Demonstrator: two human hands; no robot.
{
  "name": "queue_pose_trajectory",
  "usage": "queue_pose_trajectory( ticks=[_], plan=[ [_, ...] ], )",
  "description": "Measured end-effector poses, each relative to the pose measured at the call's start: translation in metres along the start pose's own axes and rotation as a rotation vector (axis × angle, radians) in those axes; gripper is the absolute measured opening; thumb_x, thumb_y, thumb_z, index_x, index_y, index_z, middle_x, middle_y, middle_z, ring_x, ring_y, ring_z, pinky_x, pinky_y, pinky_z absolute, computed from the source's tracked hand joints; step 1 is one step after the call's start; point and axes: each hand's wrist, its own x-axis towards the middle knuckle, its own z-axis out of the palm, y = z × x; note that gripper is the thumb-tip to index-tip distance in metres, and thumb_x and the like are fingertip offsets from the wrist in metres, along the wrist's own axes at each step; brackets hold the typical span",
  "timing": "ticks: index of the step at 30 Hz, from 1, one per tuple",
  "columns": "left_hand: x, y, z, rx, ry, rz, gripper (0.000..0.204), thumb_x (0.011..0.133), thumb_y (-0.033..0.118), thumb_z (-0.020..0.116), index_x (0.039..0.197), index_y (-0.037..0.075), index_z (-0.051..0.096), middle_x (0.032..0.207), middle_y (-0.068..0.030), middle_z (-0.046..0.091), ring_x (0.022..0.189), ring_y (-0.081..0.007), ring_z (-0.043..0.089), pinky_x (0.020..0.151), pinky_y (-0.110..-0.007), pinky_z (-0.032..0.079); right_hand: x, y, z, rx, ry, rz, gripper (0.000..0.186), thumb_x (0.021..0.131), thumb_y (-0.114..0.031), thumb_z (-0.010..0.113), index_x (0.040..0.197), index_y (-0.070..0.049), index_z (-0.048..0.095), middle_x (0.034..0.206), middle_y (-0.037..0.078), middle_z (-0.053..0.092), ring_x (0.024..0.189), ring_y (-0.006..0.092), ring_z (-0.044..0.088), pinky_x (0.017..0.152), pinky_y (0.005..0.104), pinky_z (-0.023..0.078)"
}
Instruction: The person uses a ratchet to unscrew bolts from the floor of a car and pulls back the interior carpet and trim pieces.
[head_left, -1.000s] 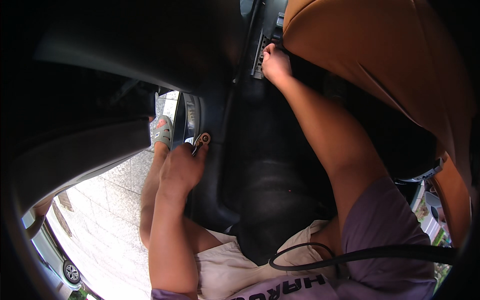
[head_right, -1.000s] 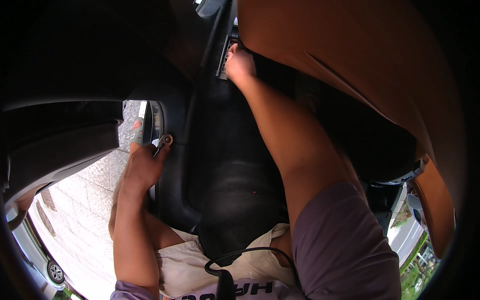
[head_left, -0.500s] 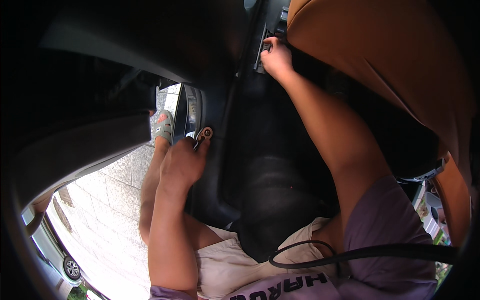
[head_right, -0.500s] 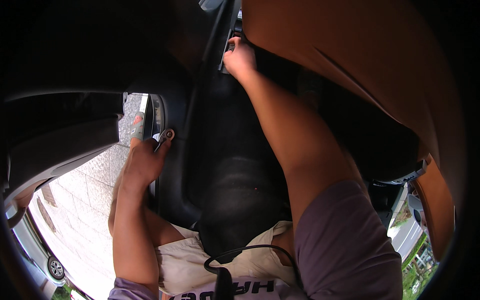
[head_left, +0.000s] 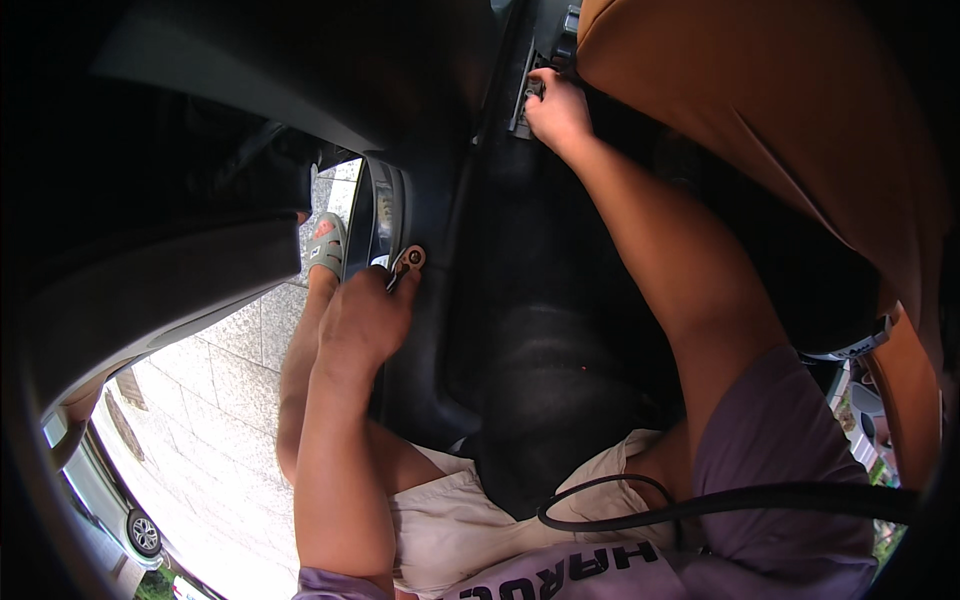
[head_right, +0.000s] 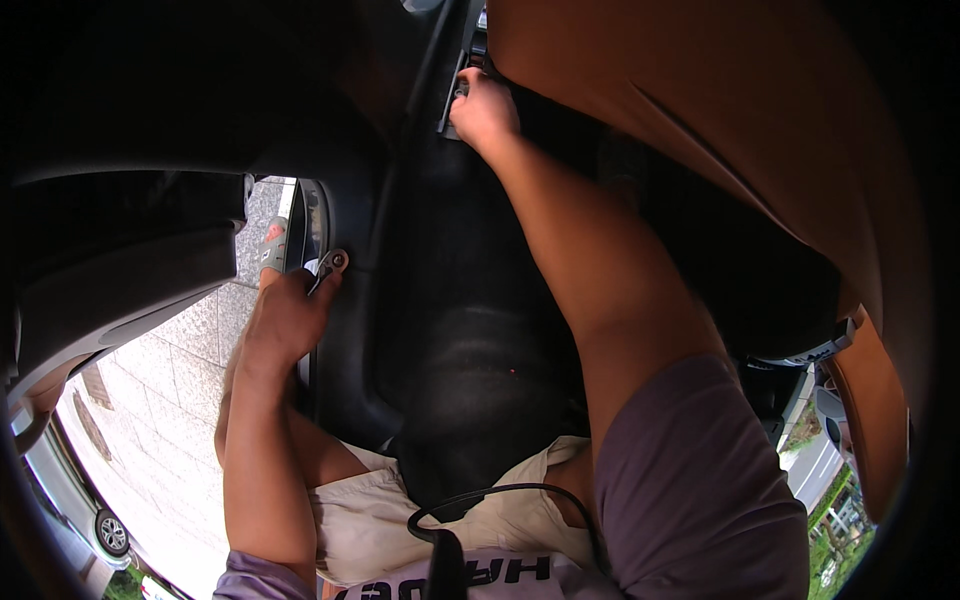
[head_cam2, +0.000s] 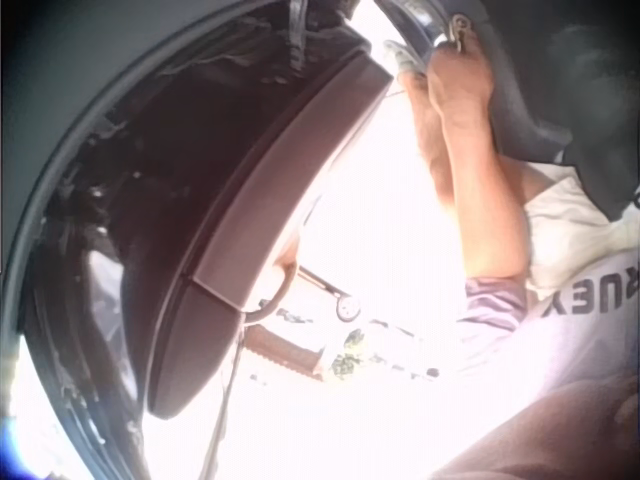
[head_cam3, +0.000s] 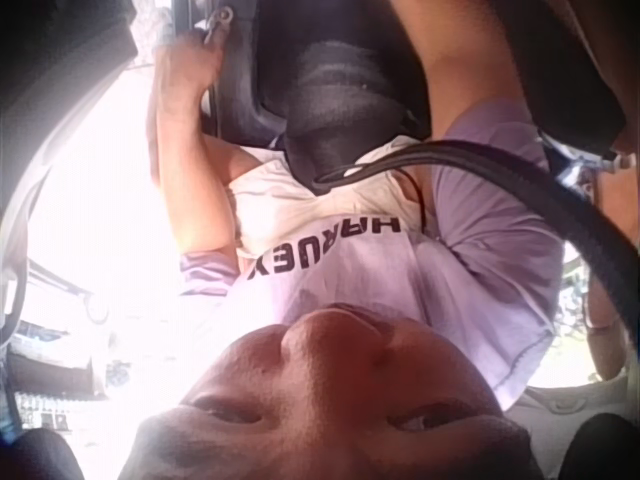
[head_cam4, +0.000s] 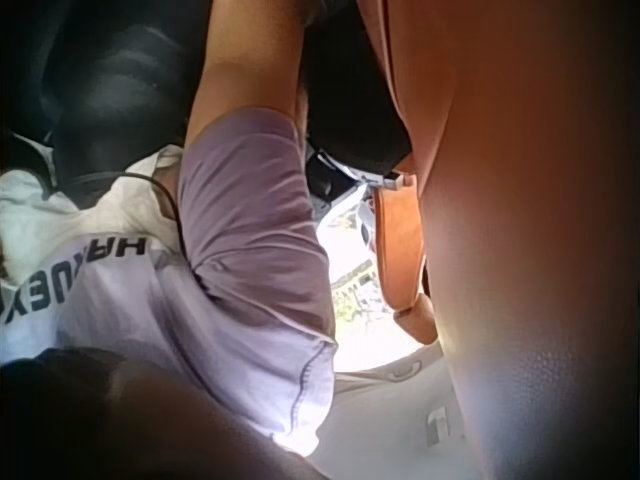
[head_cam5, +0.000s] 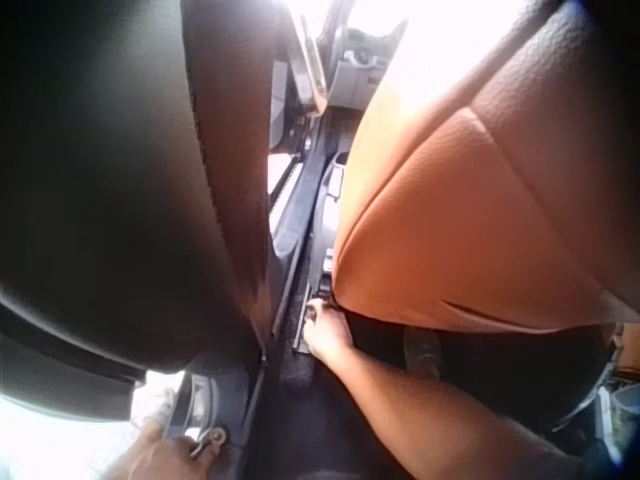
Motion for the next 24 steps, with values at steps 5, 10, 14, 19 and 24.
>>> queue_pose_trajectory(
  ticks=[5, 10, 14, 19, 24],
  plan=[
    [0.001, 0.0, -0.001, 0.021, -0.001, 0.001, 0.06, 0.103, 0.054, 0.057, 0.115, -0.002, 0.075, 0.103, -0.0306, 0.074, 0.106, -0.044, 0.072, 0.095, -0.048, 0.054, 0.0, 0.0, 0.002, -0.044, -0.016, -0.023, 0.026, 0.099, -0.026, 0.066, 0.122, -0.014, 0.07, 0.125, 0.013, 0.072, 0.117, 0.0342, 0.068, 0.103, 0.044, 0.055],
    [0.001, 0.003, -0.003, 0.018, -0.036, -0.019, 0.059, 0.104, 0.053, 0.056, 0.117, 0.0, 0.076, 0.108, -0.0295, 0.074, 0.111, -0.0435, 0.071, 0.099, -0.048, 0.054, 0.001, 0.005, 0.006, -0.047, 0.002, 0.022, 0.025, 0.099, -0.026, 0.067, 0.119, -0.012, 0.07, 0.124, 0.014, 0.071, 0.118, 0.0346, 0.067, 0.102, 0.0453, 0.055],
    [0.0, 0.003, -0.003, -0.008, -0.02, -0.028, 0.059, 0.103, 0.053, 0.058, 0.116, -0.002, 0.075, 0.105, -0.0307, 0.074, 0.109, -0.0445, 0.071, 0.098, -0.048, 0.053, 0.001, 0.009, 0.01, 0.116, 0.024, 0.039, 0.024, 0.096, -0.027, 0.071, 0.111, -0.009, 0.07, 0.115, 0.015, 0.073, 0.111, 0.0323, 0.07, 0.095, 0.0444, 0.055],
    [0.001, -0.004, 0.0, 0.002, 0.007, 0.027, 0.057, 0.102, 0.05, 0.06, 0.114, -0.004, 0.075, 0.108, -0.0318, 0.073, 0.112, -0.0461, 0.07, 0.098, -0.049, 0.053, -0.016, 0.015, 0.016, 0.597, 0.306, 0.265, 0.022, 0.095, -0.026, 0.074, 0.102, -0.005, 0.068, 0.084, 0.011, 0.068, 0.072, 0.0235, 0.065, 0.067, 0.0385, 0.052],
    [0.001, -0.009, 0.002, -0.032, 0.08, 0.13, 0.056, 0.101, 0.049, 0.061, 0.112, -0.005, 0.074, 0.106, -0.0329, 0.073, 0.109, -0.0477, 0.07, 0.096, -0.05, 0.054, -0.054, 0.063, -0.035, 1.379, 0.003, 0.668, 0.013, 0.099, -0.018, 0.068, 0.095, -0.007, 0.061, 0.082, 0.006, 0.063, 0.068, 0.0135, 0.059, 0.058, 0.0284, 0.048]
  ],
)
